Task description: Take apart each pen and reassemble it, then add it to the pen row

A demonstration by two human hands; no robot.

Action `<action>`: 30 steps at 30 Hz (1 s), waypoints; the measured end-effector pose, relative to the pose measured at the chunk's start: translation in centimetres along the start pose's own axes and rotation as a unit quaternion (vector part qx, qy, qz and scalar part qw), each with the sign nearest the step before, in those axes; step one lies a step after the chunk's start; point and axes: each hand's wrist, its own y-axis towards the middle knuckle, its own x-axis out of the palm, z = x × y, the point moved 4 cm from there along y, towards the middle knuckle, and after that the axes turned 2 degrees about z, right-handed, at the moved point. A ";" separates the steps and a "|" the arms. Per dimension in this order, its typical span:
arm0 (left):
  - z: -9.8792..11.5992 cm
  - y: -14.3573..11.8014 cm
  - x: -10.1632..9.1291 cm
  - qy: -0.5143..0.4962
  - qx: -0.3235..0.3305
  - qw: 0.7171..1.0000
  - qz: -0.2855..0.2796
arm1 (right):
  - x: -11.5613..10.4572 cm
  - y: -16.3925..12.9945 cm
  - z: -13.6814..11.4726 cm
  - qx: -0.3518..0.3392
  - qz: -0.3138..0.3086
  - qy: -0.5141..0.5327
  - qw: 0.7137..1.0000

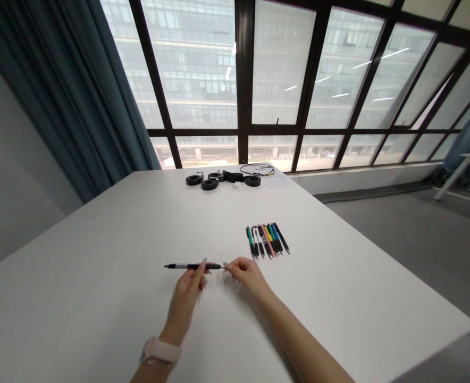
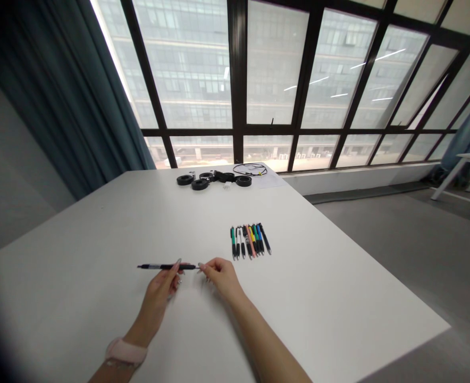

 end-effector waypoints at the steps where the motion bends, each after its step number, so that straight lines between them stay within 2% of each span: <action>1: -0.1 0.1 -0.1 -0.003 0.001 1.000 0.005 | -0.1 0.0 -0.1 0.000 0.001 0.000 1.000; 11: -0.1 0.4 -1.2 -0.088 -0.004 0.993 0.081 | -0.6 0.2 -0.3 0.001 0.015 0.016 1.000; 17: 0.5 0.8 -2.3 -0.117 -0.020 0.980 0.157 | -1.5 0.7 0.0 -0.008 0.039 0.016 0.999; 20: 0.4 1.1 -2.7 -0.117 -0.033 0.978 0.169 | -1.9 0.9 0.1 -0.011 0.049 0.019 0.999; 23: 0.2 1.2 -2.5 -0.051 -0.027 0.991 0.121 | -2.0 0.9 0.2 -0.010 0.058 0.015 0.998; 26: 0.1 0.9 -1.5 0.121 0.004 0.992 0.015 | -2.0 0.7 0.1 -0.025 0.080 -0.017 0.996; 28: 0.4 0.3 -0.7 0.249 0.056 0.966 -0.035 | -1.9 0.4 -0.1 -0.047 0.095 -0.077 0.991; 30: 0.9 -0.5 0.0 0.359 0.099 0.927 -0.052 | -1.9 0.0 -0.4 -0.067 0.108 -0.173 0.977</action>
